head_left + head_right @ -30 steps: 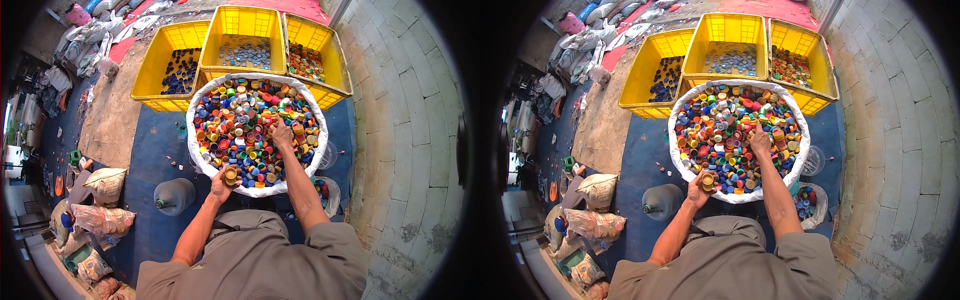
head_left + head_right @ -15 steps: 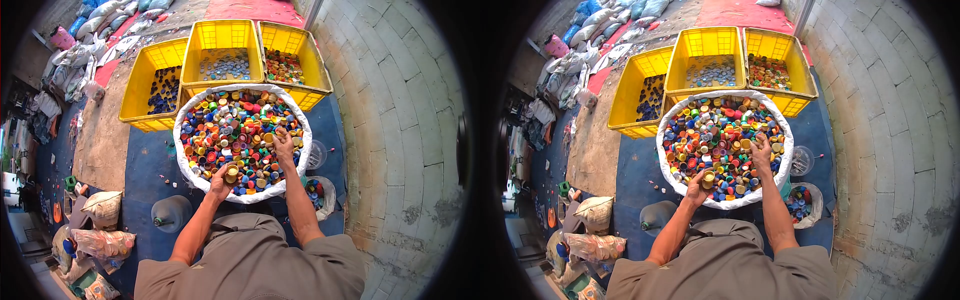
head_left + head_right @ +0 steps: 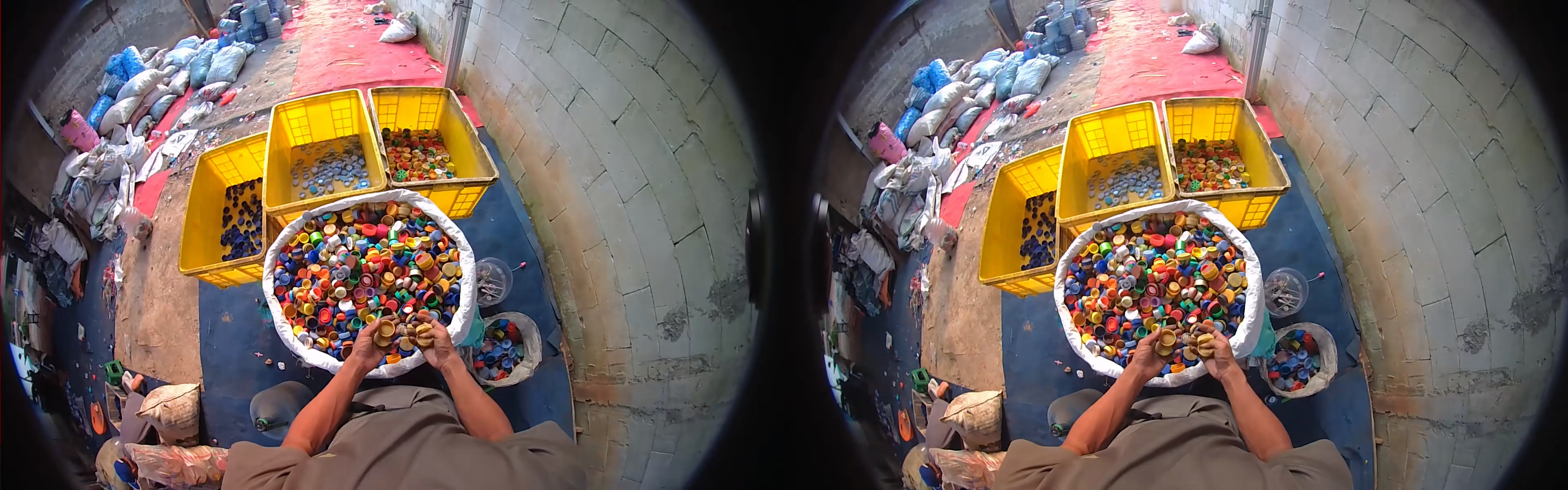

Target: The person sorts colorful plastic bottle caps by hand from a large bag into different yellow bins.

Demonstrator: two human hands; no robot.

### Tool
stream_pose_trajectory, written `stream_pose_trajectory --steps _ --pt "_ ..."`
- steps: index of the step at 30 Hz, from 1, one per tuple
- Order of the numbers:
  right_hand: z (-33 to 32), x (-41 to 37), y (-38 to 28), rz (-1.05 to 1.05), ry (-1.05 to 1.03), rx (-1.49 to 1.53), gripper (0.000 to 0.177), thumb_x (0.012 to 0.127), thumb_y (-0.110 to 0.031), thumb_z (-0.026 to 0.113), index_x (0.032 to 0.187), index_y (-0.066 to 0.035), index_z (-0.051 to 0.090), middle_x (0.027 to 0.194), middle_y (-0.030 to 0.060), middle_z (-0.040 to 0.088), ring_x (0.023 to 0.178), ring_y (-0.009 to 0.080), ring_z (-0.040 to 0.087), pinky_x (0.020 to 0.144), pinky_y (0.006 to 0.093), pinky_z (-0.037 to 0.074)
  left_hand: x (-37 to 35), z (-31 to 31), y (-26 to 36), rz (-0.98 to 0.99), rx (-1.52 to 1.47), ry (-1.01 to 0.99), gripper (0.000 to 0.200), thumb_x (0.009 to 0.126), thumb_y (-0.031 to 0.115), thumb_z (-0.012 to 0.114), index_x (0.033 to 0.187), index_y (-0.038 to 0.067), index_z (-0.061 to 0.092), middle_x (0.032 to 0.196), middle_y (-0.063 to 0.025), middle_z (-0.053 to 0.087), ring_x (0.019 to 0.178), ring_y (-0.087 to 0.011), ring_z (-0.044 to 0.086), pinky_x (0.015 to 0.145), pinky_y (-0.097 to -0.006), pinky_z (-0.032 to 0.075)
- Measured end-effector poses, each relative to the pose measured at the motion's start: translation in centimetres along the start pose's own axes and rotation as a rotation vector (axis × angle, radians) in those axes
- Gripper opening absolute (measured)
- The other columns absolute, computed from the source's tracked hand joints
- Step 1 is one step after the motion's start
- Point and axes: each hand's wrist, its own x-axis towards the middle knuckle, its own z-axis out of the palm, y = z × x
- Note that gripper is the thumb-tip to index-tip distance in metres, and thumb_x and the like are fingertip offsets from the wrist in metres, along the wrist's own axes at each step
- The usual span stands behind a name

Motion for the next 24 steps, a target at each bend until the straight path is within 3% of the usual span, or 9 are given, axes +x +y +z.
stream_pose_trajectory --steps 6,11,13,14,15,16,18,21,24 --pt "-0.2 0.4 0.9 -0.012 0.137 0.264 0.046 0.068 -0.005 0.043 0.113 0.004 0.050 0.104 0.0197 0.057 0.095 0.0338 0.058 0.089 0.0428 0.048 2.7 0.0 -0.7 0.002 -0.148 -0.029 0.037 0.096 0.033 0.045 0.116 0.004 0.055 0.113 -0.0145 0.062 0.100 -0.0291 0.061 0.088 -0.0410 0.050" --pt "-0.5 4.3 -0.5 -0.084 0.350 0.314 0.031 0.069 -0.009 0.046 0.096 0.004 0.054 0.097 0.0183 0.056 0.090 0.0333 0.056 0.086 0.0444 0.047 6.5 3.6 0.8 0.006 -0.163 0.196 0.044 0.092 0.046 0.048 0.102 0.003 0.056 0.095 -0.0131 0.061 0.095 -0.0290 0.057 0.086 -0.0413 0.047" --pt "0.2 8.1 -3.6 -0.152 0.267 0.346 0.037 0.070 -0.009 0.044 0.105 0.003 0.048 0.103 0.0181 0.053 0.094 0.0333 0.055 0.091 0.0450 0.045 10.0 5.9 3.6 0.044 -0.152 -0.013 0.053 0.091 0.049 0.048 0.107 -0.001 0.053 0.101 -0.0135 0.058 0.095 -0.0285 0.055 0.086 -0.0412 0.045" --pt "4.4 8.7 -7.1 -0.191 0.194 0.446 0.023 0.067 -0.005 0.045 0.089 0.001 0.047 0.095 0.0134 0.052 0.089 0.0282 0.054 0.087 0.0392 0.046 11.3 9.2 5.6 0.087 -0.171 0.128 0.061 0.090 0.051 0.048 0.109 -0.007 0.051 0.105 -0.0164 0.057 0.098 -0.0295 0.054 0.089 -0.0407 0.044" --pt "8.6 8.9 -10.3 -0.293 0.033 0.437 0.028 0.067 -0.004 0.044 0.093 0.003 0.046 0.101 0.0159 0.052 0.100 0.0301 0.052 0.098 0.0432 0.041 12.5 11.9 8.4 0.154 -0.227 -0.037 0.069 0.089 0.055 0.049 0.107 -0.012 0.050 0.105 -0.0194 0.056 0.099 -0.0298 0.053 0.093 -0.0417 0.043" --pt "11.2 9.0 -13.6 -0.306 -0.187 0.431 0.035 0.067 -0.004 0.043 0.099 0.008 0.043 0.119 0.0225 0.046 0.121 0.0356 0.041 0.110 0.0476 0.029 13.7 14.2 11.3 0.227 -0.290 -0.184 0.080 0.086 0.056 0.053 0.119 -0.015 0.040 0.118 -0.0250 0.048 0.112 -0.0332 0.047 0.104 -0.0440 0.036" --pt "14.1 10.7 -17.9 -0.415 -0.208 0.373 0.043 0.067 -0.004 0.043 0.105 0.014 0.039 0.127 0.0256 0.041 0.127 0.0417 0.034 0.113 0.0526 0.023 12.1 20.2 16.0 0.331 -0.327 -0.280 0.097 0.085 0.054 0.058 0.136 -0.016 0.015 0.140 -0.0300 0.026 0.134 -0.0376 0.028 0.114 -0.0439 0.022" --pt "17.1 10.7 -20.6 -0.503 -0.170 0.394 0.065 0.066 -0.001 0.044 0.126 0.017 0.023 0.143 0.0288 0.018 0.141 0.0435 0.005 0.116 0.0535 0.011 10.3 22.8 19.4 0.414 -0.371 -0.205 0.111 0.084 0.051 0.060 0.140 -0.012 -0.011 0.150 -0.0293 -0.002 0.142 -0.0380 0.001 0.117 -0.0430 0.008" --pt "15.1 10.1 -19.4 -0.491 -0.146 0.354 0.091 0.069 0.003 0.044 0.143 0.007 -0.009 0.150 0.0277 -0.014 0.141 0.0414 -0.006 0.116 0.0513 0.009 9.3 18.5 19.9 0.424 -0.371 -0.237 0.111 0.084 0.050 0.060 0.141 -0.010 -0.013 0.151 -0.0289 -0.009 0.142 -0.0374 -0.004 0.117 -0.0428 0.007"
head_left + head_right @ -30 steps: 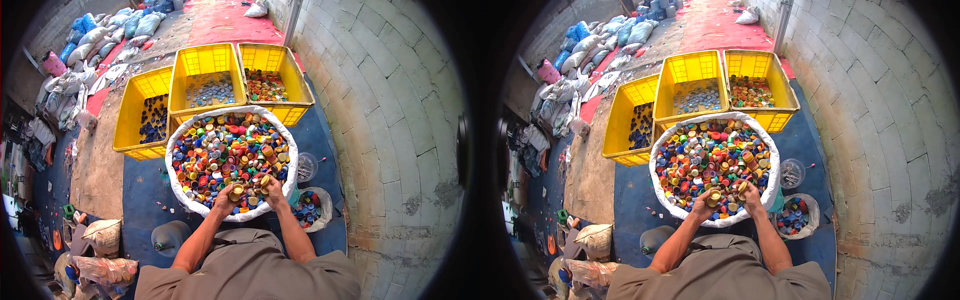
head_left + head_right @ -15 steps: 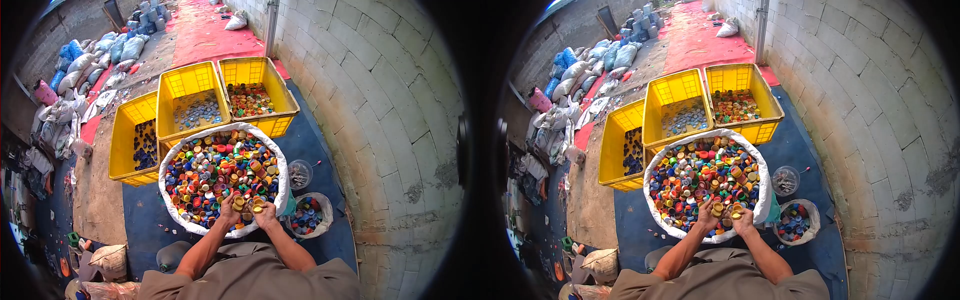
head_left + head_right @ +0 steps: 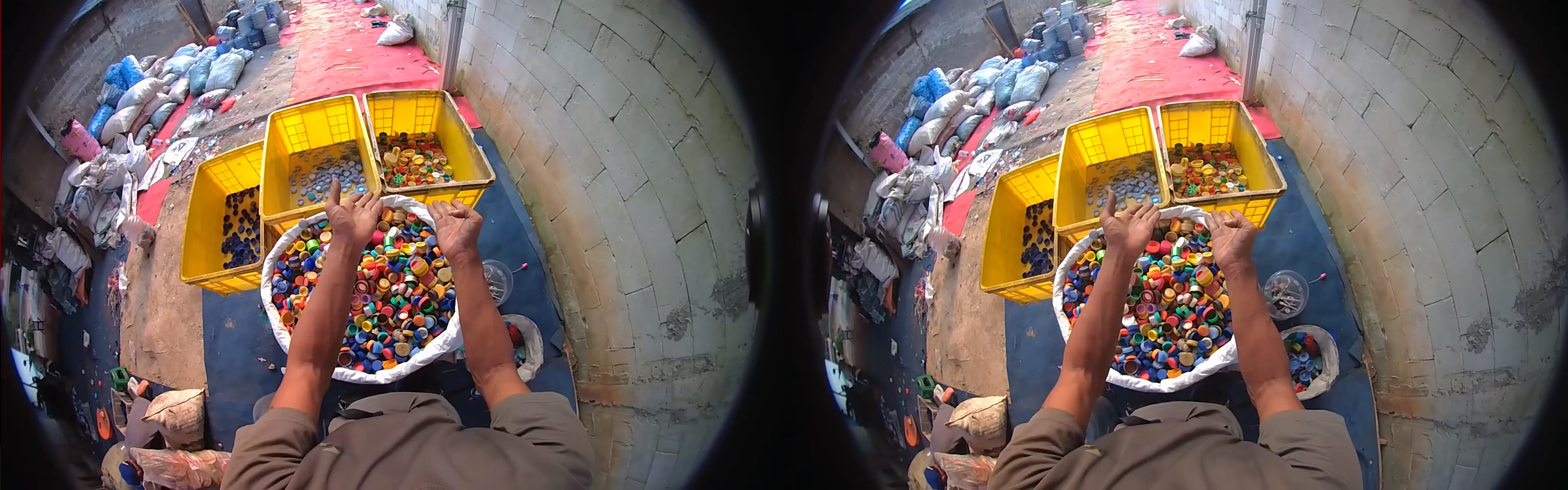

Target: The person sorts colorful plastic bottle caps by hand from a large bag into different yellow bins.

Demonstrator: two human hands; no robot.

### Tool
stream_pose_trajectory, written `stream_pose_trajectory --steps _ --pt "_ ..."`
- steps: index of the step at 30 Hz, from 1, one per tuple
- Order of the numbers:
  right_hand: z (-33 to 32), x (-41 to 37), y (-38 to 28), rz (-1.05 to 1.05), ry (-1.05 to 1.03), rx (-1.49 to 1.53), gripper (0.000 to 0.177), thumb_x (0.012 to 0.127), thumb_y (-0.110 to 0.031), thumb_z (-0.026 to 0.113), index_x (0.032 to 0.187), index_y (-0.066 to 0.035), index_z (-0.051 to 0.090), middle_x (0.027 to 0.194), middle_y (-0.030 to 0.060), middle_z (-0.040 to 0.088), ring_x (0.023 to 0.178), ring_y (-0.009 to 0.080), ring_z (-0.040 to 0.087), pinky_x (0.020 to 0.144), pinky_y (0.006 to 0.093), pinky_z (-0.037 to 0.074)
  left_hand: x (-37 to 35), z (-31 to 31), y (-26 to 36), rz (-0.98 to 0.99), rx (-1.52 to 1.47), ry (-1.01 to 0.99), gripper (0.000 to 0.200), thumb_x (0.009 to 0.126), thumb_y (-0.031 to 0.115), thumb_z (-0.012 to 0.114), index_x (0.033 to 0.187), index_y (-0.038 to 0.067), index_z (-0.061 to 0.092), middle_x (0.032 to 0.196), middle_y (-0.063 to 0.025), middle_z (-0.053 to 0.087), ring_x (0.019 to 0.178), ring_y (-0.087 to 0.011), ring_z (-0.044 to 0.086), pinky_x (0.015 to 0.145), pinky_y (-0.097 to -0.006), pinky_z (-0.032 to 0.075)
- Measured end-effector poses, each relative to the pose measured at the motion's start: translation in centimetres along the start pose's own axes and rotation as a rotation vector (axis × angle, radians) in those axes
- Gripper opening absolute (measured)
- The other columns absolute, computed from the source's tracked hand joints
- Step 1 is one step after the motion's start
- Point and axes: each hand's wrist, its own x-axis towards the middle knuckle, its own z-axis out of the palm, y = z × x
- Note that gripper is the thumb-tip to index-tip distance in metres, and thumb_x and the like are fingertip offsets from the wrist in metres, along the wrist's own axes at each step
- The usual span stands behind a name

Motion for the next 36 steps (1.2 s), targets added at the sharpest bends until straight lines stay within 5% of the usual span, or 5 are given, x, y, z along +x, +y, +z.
stream_pose_trajectory --steps 2,5,11,21,36 --pt "-3.6 -1.1 0.7 0.024 0.044 -0.119 0.086 0.072 0.002 0.043 0.145 0.005 -0.002 0.151 0.0279 -0.003 0.142 0.0410 0.002 0.116 0.0503 0.016 -1.3 -4.4 1.4 -0.008 0.040 0.140 0.092 0.088 0.045 0.057 0.142 -0.012 0.009 0.148 -0.0299 0.013 0.140 -0.0380 0.015 0.116 -0.0444 0.016" --pt "-8.3 -5.4 2.3 0.118 0.139 -0.213 0.068 0.076 0.004 0.040 0.141 0.007 0.019 0.145 0.0290 0.023 0.133 0.0410 0.031 0.110 0.0485 0.031 -6.0 -11.6 2.1 0.044 0.180 0.305 0.046 0.092 0.040 0.054 0.106 -0.003 0.056 0.104 -0.0148 0.057 0.099 -0.0281 0.056 0.096 -0.0431 0.047" --pt "-16.3 -14.4 7.2 0.183 0.255 -1.002 0.027 0.081 0.005 0.045 0.107 0.004 0.054 0.098 0.0086 0.065 0.080 0.0137 0.061 0.075 0.0270 0.052 -17.4 -22.4 2.6 0.095 0.574 0.627 0.022 0.092 0.029 0.057 0.099 0.008 0.061 0.087 -0.0011 0.062 0.065 -0.0094 0.054 0.058 -0.0278 0.044" --pt "-17.6 -17.1 13.0 -0.053 -0.381 -1.873 0.018 0.076 -0.005 0.061 0.093 -0.002 0.060 0.086 0.0136 0.064 0.084 0.0309 0.060 0.078 0.0411 0.048 -25.2 -24.9 1.4 0.165 0.693 0.731 0.012 0.091 0.017 0.059 0.094 0.006 0.056 0.079 -0.0014 0.059 0.053 -0.0039 0.046 0.045 -0.0185 0.038" --pt "-14.0 -14.1 22.8 -0.106 -0.254 -2.315 0.060 0.069 -0.050 0.077 0.102 -0.004 0.056 0.090 0.0196 0.061 0.089 0.0355 0.058 0.077 0.0456 0.046 -30.2 -25.5 1.4 0.169 0.750 0.775 0.015 0.090 0.016 0.061 0.096 0.003 0.058 0.081 -0.0029 0.062 0.056 -0.0041 0.047 0.048 -0.0189 0.038"
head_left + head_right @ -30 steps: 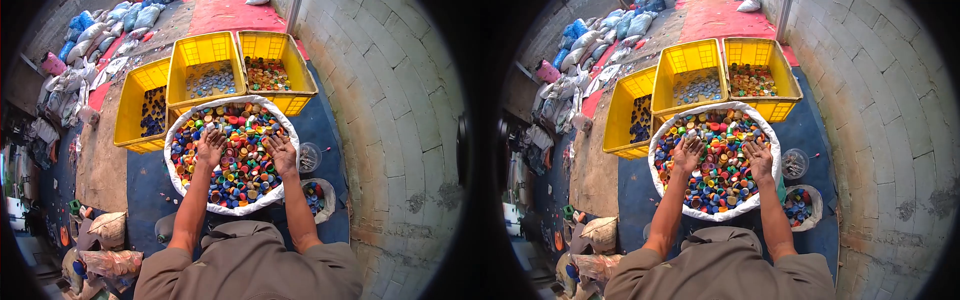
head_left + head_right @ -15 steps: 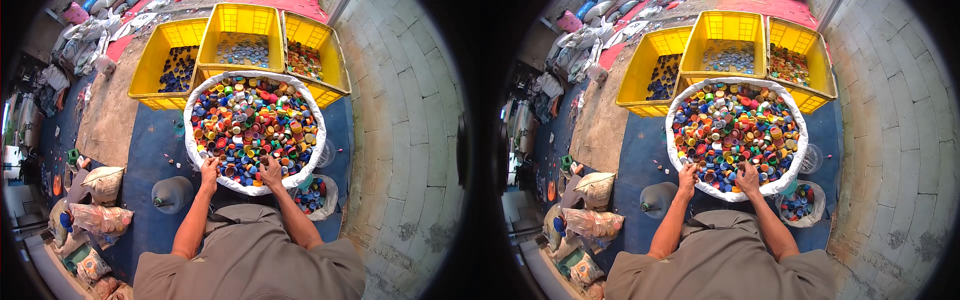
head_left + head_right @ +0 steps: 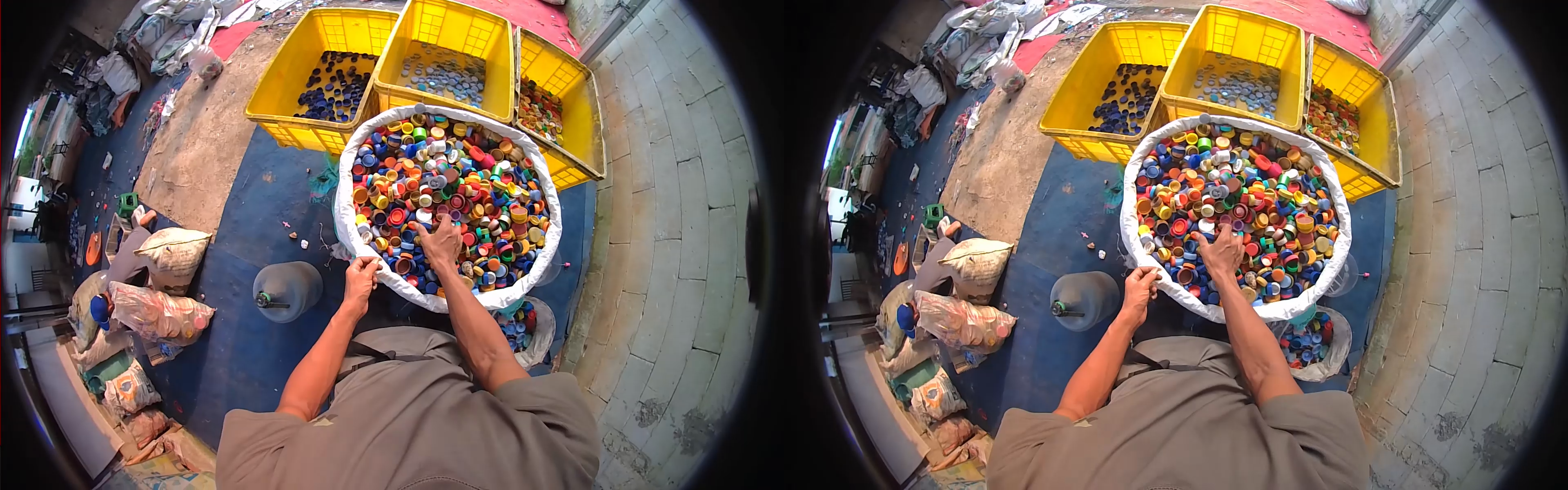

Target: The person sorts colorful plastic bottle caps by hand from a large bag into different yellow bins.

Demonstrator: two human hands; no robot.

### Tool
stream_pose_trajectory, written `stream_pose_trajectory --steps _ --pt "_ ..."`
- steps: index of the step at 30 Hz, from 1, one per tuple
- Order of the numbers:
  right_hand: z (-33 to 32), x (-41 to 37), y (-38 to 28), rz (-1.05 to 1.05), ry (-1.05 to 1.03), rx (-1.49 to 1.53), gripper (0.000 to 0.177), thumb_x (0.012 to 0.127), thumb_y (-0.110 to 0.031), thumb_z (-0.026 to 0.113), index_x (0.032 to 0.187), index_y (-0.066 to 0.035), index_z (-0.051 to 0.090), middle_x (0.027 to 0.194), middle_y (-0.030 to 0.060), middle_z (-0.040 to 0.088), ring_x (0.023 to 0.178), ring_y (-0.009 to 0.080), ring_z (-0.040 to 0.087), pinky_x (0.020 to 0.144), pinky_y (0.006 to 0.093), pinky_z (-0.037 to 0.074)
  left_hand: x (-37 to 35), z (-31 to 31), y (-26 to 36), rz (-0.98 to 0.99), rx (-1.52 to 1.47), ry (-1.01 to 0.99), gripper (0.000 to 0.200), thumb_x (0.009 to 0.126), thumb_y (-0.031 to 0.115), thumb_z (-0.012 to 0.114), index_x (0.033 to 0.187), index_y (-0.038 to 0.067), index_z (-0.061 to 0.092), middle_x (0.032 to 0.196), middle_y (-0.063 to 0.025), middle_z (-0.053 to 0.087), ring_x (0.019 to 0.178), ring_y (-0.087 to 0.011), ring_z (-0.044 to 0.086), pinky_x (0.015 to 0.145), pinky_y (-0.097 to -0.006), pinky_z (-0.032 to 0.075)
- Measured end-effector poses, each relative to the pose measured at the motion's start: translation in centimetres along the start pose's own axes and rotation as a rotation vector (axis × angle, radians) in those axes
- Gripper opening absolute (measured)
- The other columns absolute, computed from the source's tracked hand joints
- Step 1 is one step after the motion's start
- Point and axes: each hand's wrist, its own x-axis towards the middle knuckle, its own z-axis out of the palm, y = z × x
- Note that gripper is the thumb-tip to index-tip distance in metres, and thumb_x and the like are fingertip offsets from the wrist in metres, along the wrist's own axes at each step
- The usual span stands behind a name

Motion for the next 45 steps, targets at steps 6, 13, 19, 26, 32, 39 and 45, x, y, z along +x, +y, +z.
stream_pose_trajectory --steps 6,13,19,26,32,39,45 --pt "0.2 0.0 -1.6 0.083 -0.049 -0.091 0.059 0.072 -0.042 0.076 0.107 -0.004 0.049 0.097 0.0175 0.063 0.102 0.0335 0.055 0.088 0.0451 0.039 0.3 -0.9 -0.1 0.004 -0.016 0.003 0.015 0.089 0.017 0.061 0.095 0.003 0.058 0.080 -0.0031 0.062 0.057 -0.0038 0.047 0.048 -0.0186 0.038" --pt "0.9 0.6 -1.0 0.300 -0.142 0.102 0.072 0.073 -0.036 0.075 0.124 -0.003 0.037 0.099 0.0193 0.063 0.103 0.0343 0.056 0.091 0.0469 0.035 0.5 0.2 -0.1 0.003 0.031 -0.031 0.017 0.090 0.018 0.061 0.095 0.002 0.058 0.080 -0.0033 0.062 0.056 -0.0039 0.047 0.048 -0.0182 0.038" --pt "-0.4 0.7 -2.0 0.162 -0.196 -0.040 0.073 0.070 -0.034 0.076 0.124 -0.003 0.038 0.099 0.0209 0.063 0.101 0.0351 0.057 0.089 0.0481 0.036 1.0 1.5 -0.4 0.008 0.081 -0.073 0.016 0.090 0.018 0.060 0.097 0.004 0.059 0.080 -0.0018 0.061 0.057 -0.0043 0.047 0.049 -0.0192 0.038" --pt "0.6 1.4 -0.9 0.199 -0.176 0.176 0.075 0.066 -0.029 0.079 0.124 -0.001 0.041 0.099 0.0194 0.064 0.103 0.0356 0.057 0.090 0.0467 0.037 1.3 2.0 -0.7 0.067 0.168 -0.113 0.021 0.088 0.017 0.063 0.101 0.001 0.060 0.081 -0.0029 0.062 0.065 -0.0082 0.053 0.055 -0.0229 0.042" --pt "-3.1 2.2 1.5 0.329 -0.155 0.835 0.065 0.072 -0.023 0.079 0.122 0.000 0.045 0.099 0.0128 0.065 0.087 0.0174 0.063 0.074 0.0295 0.050 2.7 3.6 -0.3 0.293 0.433 -0.074 0.026 0.083 0.010 0.069 0.104 0.000 0.058 0.088 -0.0054 0.063 0.079 -0.0116 0.059 0.067 -0.0230 0.047" --pt "-6.9 -1.2 6.2 0.425 -0.322 1.789 0.037 0.079 -0.015 0.050 0.114 -0.003 0.051 0.101 0.0121 0.059 0.096 0.0232 0.059 0.081 0.0376 0.049 6.9 6.4 -0.5 0.662 0.890 -0.070 0.035 0.074 0.011 0.068 0.107 0.006 0.057 0.094 -0.0093 0.068 0.089 -0.0291 0.059 0.082 -0.0407 0.046" --pt "-7.8 -5.7 8.6 0.598 -0.289 1.847 0.027 0.079 -0.023 0.053 0.102 -0.009 0.058 0.092 0.0059 0.061 0.084 0.0217 0.060 0.073 0.0387 0.050 8.1 8.8 0.8 0.738 1.292 -0.014 0.041 0.074 0.013 0.068 0.112 0.008 0.057 0.099 -0.0090 0.067 0.087 -0.0319 0.058 0.079 -0.0405 0.048"
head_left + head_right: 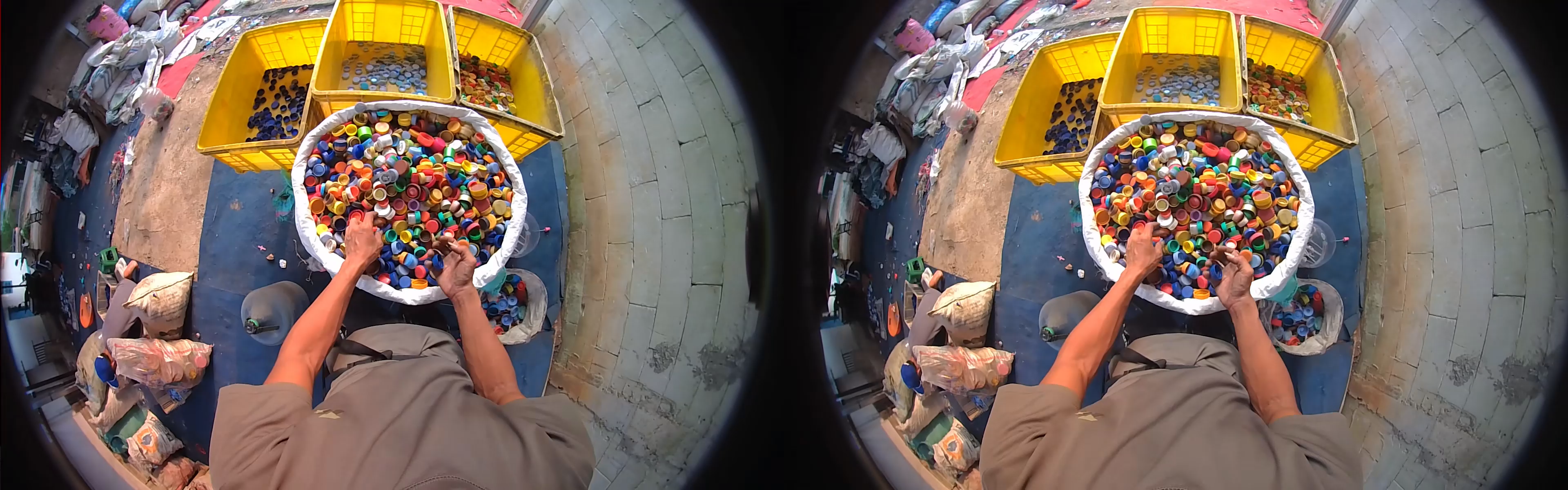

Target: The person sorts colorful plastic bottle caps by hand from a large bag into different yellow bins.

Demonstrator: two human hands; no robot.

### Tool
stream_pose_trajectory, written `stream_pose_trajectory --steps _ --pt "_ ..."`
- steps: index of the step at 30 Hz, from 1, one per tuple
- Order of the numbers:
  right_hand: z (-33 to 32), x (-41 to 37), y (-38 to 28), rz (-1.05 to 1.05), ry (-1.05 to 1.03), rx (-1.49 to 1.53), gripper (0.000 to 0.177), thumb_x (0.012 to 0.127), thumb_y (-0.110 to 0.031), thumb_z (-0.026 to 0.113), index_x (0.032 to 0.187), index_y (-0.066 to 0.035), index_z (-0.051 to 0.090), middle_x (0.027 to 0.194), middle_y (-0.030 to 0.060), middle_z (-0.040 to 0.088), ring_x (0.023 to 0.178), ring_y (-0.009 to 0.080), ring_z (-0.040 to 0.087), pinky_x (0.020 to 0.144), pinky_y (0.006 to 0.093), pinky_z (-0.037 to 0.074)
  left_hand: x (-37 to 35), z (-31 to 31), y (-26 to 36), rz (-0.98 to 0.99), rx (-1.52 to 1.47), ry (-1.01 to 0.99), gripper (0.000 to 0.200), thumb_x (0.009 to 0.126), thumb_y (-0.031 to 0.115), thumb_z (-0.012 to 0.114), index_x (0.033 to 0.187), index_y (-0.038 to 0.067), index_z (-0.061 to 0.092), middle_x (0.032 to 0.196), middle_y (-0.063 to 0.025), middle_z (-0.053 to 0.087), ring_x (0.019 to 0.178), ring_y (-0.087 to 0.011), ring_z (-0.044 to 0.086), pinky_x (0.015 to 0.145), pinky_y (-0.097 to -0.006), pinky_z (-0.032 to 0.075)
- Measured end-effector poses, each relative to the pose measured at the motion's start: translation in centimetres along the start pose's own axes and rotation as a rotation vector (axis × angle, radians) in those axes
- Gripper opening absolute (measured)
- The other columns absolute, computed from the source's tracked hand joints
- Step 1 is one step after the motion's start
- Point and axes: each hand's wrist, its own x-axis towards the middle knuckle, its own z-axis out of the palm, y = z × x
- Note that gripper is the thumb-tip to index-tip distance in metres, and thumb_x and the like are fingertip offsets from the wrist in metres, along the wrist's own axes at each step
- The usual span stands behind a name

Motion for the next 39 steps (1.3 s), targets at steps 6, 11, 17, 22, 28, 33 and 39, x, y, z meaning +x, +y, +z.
stream_pose_trajectory --steps 6,11,17,22,28,33,39 --pt "-2.0 -1.2 1.7 0.022 0.012 -0.023 0.027 0.081 -0.023 0.053 0.104 -0.009 0.055 0.087 0.0061 0.057 0.077 0.0211 0.058 0.063 0.0373 0.050 1.1 3.3 -1.9 0.123 -0.070 0.016 0.035 0.073 0.013 0.061 0.108 0.009 0.062 0.082 -0.0215 0.060 0.079 -0.0370 0.060 0.074 -0.0446 0.049" --pt "-1.5 -1.9 1.7 0.032 0.022 -0.087 0.026 0.081 -0.021 0.051 0.104 -0.008 0.053 0.086 0.0059 0.055 0.075 0.0199 0.056 0.060 0.0354 0.049 0.7 2.2 -0.6 0.138 -0.153 -0.031 0.030 0.073 0.014 0.063 0.103 0.007 0.064 0.083 -0.0143 0.067 0.080 -0.0332 0.061 0.076 -0.0427 0.049" --pt "-1.2 -1.9 1.9 0.050 0.017 -0.134 0.027 0.081 -0.021 0.053 0.104 -0.009 0.055 0.085 0.0038 0.057 0.075 0.0191 0.058 0.060 0.0347 0.049 0.9 2.0 -0.3 0.105 -0.215 -0.057 0.025 0.073 0.013 0.068 0.097 0.006 0.066 0.083 -0.0103 0.070 0.083 -0.0290 0.062 0.078 -0.0393 0.049" --pt "-1.3 -0.8 2.6 0.086 0.039 -0.208 0.021 0.085 -0.024 0.057 0.101 -0.010 0.054 0.083 0.0021 0.056 0.070 0.0167 0.057 0.056 0.0312 0.047 0.7 -0.3 0.7 -0.103 -0.601 -0.086 0.026 0.077 0.014 0.070 0.100 0.003 0.064 0.091 -0.0103 0.069 0.092 -0.0239 0.065 0.077 -0.0313 0.052" --pt "3.5 1.1 4.0 0.094 0.102 -0.568 0.026 0.080 -0.021 0.071 0.096 -0.007 0.056 0.066 0.0004 0.053 0.047 0.0094 0.049 0.042 0.0228 0.039 -2.0 -7.1 -0.9 -0.432 -2.021 -0.228 0.023 0.085 0.009 0.052 0.107 0.001 0.057 0.100 -0.0115 0.062 0.091 -0.0241 0.064 0.083 -0.0394 0.054" --pt "7.5 4.4 7.9 -0.132 -0.044 -1.071 0.031 0.077 -0.019 0.075 0.097 -0.002 0.058 0.076 0.0052 0.061 0.064 0.0113 0.057 0.058 0.0256 0.046 -5.4 -9.7 -3.6 -0.557 -2.294 -0.071 0.024 0.082 0.018 0.051 0.098 0.002 0.059 0.088 -0.0097 0.057 0.085 -0.0238 0.059 0.080 -0.0392 0.050" --pt "11.1 7.9 11.3 -0.572 -0.280 -1.621 0.048 0.075 -0.012 0.070 0.118 -0.005 0.051 0.102 0.0141 0.067 0.095 0.0313 0.065 0.080 0.0400 0.051 -9.4 -9.7 -8.2 -0.789 -2.175 0.030 0.020 0.088 0.022 0.054 0.095 0.004 0.061 0.080 -0.0043 0.059 0.073 -0.0189 0.057 0.069 -0.0357 0.050"
